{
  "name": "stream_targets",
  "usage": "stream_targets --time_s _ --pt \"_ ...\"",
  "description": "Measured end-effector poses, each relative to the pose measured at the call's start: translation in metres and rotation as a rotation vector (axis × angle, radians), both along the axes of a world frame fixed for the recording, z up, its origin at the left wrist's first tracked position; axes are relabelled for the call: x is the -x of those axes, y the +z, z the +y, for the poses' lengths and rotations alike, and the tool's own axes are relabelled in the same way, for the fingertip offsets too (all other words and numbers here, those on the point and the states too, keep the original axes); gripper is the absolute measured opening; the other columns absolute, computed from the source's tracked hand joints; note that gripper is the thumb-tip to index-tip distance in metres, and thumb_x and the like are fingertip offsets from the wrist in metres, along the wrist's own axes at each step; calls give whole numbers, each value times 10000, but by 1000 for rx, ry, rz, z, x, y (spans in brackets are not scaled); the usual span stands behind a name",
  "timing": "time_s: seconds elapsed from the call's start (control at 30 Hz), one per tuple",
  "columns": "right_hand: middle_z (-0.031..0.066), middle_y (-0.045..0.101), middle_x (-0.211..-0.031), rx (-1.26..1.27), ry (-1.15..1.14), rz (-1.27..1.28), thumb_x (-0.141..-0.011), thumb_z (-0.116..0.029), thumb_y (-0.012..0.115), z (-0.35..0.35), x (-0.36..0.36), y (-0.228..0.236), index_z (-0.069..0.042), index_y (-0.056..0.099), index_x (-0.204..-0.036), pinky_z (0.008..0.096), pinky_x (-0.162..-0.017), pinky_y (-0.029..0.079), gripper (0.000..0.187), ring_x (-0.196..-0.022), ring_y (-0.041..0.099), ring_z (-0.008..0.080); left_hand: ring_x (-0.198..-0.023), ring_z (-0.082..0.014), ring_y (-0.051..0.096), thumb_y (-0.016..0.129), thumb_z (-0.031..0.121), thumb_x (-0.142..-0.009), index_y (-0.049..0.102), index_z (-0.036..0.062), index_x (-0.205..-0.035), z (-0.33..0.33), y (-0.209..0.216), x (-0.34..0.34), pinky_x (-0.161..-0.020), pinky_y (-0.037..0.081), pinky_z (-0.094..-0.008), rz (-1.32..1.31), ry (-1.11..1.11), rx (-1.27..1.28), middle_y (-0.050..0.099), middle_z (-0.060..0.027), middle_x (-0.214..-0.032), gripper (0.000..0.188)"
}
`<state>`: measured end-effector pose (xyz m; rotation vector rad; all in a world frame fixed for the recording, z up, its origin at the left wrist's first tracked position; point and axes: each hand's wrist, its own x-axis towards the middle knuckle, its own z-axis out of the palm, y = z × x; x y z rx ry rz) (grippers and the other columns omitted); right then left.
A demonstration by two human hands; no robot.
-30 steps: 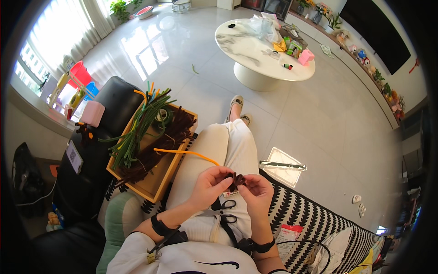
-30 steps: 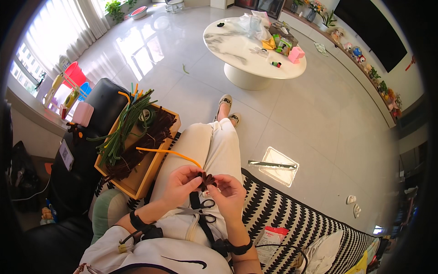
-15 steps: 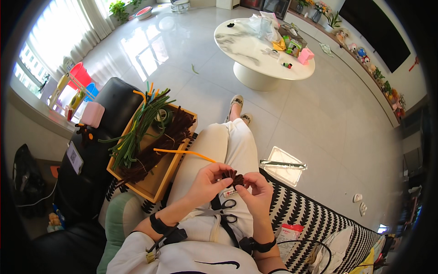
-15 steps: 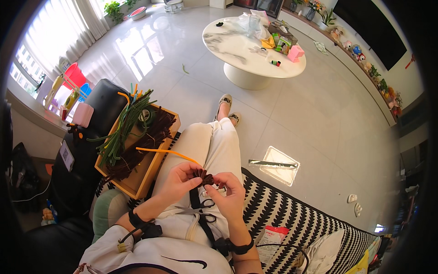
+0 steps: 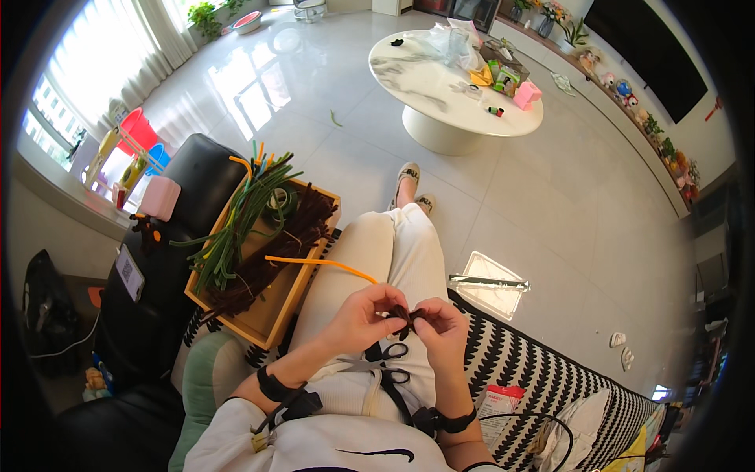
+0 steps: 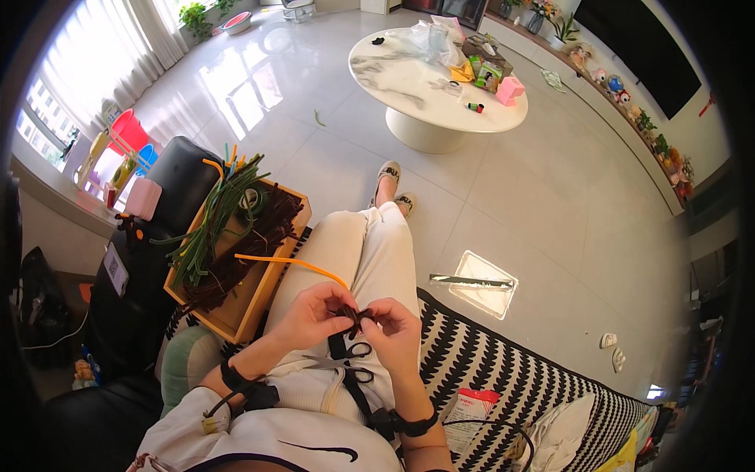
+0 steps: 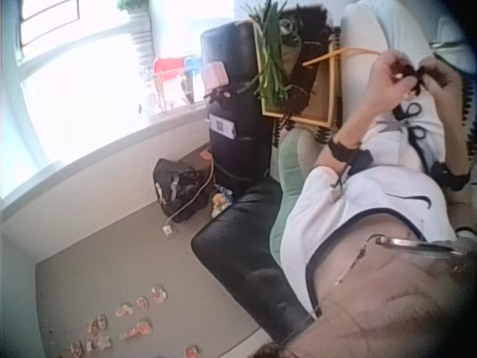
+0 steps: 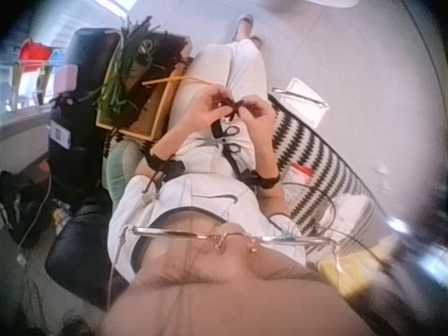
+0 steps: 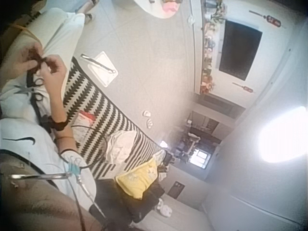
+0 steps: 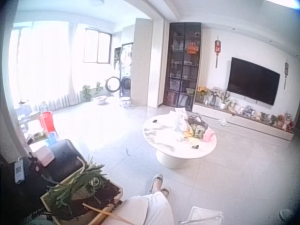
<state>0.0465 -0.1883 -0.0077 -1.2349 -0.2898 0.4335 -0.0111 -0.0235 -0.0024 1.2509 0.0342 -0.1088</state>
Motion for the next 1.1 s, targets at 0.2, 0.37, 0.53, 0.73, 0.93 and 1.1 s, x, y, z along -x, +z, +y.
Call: stream_targets --time_s 0.2,0.37,0.53,0.73,0.93,1.1 --pt "35 629 -852 -29 -80 120 -788 80 630 0 -2 1 41 621 -924 206 -702 478 142 -758 580 79 -869 -104 567 595 -73 -819 528 8 -1077 -11 4 -2 -727 508 -230 -24 176 1 573 -44 -948 279" --pt "36 628 -901 46 -37 41 -756 82 661 2 -1 4 36 632 -977 205 -712 459 228 -794 575 81 -897 -115 580 589 -95 -804 545 2 -1069 -13 4 -3 -751 517 -226 -33 258 -72 578 -51 -970 286" --pt "43 606 -917 111 -35 -125 -715 87 676 0 -2 -1 4 632 -958 216 -691 425 260 -816 559 93 -908 -134 599 598 -104 -793 548 -14 -1064 -12 5 1 -775 523 -252 -94 243 -208 581 -71 -991 290" --pt "48 577 -905 202 -67 -343 -684 88 672 1 -2 1 -2 609 -897 216 -687 408 240 -787 520 105 -887 -143 609 581 -120 -796 541 -29 -1065 -16 8 3 -766 531 -263 -125 260 -273 577 -88 -995 286" --pt "54 573 -913 33 -32 -116 -714 121 638 2 3 -5 28 599 -913 226 -753 435 224 -832 541 115 -891 -133 597 563 -118 -811 529 -28 -1071 -19 7 3 -779 515 -259 -141 234 -240 569 -84 -996 277" --pt "53 585 -924 -78 16 132 -758 143 605 1 4 -3 44 598 -937 242 -808 450 205 -886 565 121 -889 -116 587 570 -96 -823 515 -33 -1078 -18 7 4 -796 496 -248 -133 211 -252 566 -74 -989 268"
